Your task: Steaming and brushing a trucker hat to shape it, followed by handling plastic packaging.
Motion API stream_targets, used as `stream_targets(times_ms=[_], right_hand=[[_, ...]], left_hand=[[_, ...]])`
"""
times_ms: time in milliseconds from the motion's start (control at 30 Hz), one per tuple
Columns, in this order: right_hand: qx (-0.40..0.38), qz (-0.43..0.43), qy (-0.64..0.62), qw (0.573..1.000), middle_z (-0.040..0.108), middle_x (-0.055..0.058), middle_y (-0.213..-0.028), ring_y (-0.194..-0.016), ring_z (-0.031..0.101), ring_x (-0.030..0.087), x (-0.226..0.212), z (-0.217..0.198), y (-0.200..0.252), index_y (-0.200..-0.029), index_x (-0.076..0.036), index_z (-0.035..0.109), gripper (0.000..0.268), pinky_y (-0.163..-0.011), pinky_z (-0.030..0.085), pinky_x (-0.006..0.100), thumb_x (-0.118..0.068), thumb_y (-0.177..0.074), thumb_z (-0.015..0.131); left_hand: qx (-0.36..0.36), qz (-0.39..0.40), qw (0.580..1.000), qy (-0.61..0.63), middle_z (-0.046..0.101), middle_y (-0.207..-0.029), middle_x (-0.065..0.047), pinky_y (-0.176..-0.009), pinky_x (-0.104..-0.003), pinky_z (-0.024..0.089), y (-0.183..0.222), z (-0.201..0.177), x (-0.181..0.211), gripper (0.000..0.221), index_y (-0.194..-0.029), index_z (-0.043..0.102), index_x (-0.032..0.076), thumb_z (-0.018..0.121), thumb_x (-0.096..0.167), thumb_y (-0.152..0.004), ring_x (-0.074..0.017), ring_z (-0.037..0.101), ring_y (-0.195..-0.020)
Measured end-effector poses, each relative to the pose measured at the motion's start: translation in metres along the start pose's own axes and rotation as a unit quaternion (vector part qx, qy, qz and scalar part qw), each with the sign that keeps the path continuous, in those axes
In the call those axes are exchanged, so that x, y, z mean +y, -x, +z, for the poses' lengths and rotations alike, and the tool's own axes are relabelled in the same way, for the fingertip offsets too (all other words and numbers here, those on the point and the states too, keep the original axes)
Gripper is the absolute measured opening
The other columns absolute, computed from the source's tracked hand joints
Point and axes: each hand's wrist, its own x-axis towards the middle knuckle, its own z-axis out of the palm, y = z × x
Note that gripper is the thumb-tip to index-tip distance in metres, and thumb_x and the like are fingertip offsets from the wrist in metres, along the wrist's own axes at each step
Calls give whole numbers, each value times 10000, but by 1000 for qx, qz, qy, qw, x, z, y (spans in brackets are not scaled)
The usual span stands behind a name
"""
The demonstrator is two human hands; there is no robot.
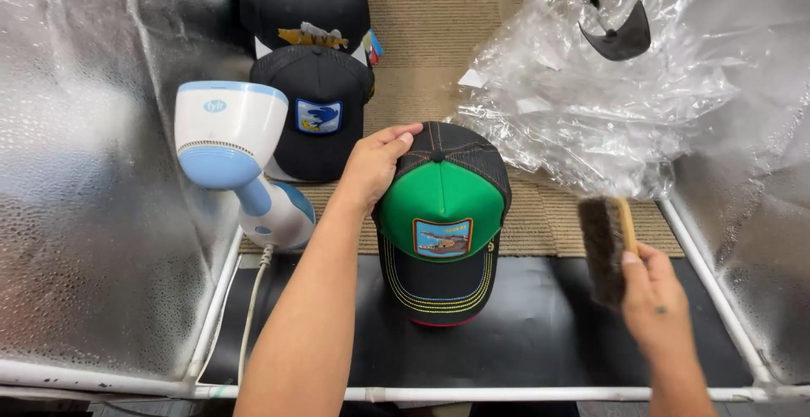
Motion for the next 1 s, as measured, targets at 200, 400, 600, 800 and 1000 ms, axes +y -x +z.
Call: stream_targets(times_ms=[200,400,600,800,1000], right_hand=[[-66,39,-57,995,760,105,-1071,-1053,626,184,42,-1,-44,-1091,24,790,317,-968,421,304,-207,-989,599],[-95,49,57,993,747,125,-1279,-1213,640,239,70,-8,-81,-1241,10,765,413,-1075,401,336,-252,-999,558],[-89,56,351,930,784,211,-1060,-1026,712,444,7,-28,-49,-883,-98,701,491,-810,524,492,-511,-998,461],[-94,-99,-88,987,736,71,-958,-862,659,158,-91,-11,3,-1175,-53,763,310,-783,495,291,-249,-956,664],[-297,-117,-139,937,351,381,-1527,-1361,423,598,-199,42,-9,-1578,-8,309,986,-1044,431,680,-451,-807,734]], left_hand=[[21,-11,999,44,751,-1280,-33,-1000,-266,511,5,3,1,348,-1251,761,171,602,212,-944,-128,660,-1162],[72,-8,996,50,731,-1330,-18,-1024,-247,471,12,2,1,415,-1294,738,181,624,277,-906,-116,647,-1243],[119,-18,991,53,715,-1365,-40,-1092,-280,462,23,2,3,442,-1292,730,167,609,333,-900,-158,642,-1288],[128,99,987,27,572,-1477,-106,-1171,-356,383,58,-2,-15,601,-1399,633,189,600,511,-892,-216,521,-1399],[88,45,995,32,441,-1551,-232,-1225,-495,312,79,-2,-10,936,-1536,505,214,886,493,-728,-385,389,-1481]])
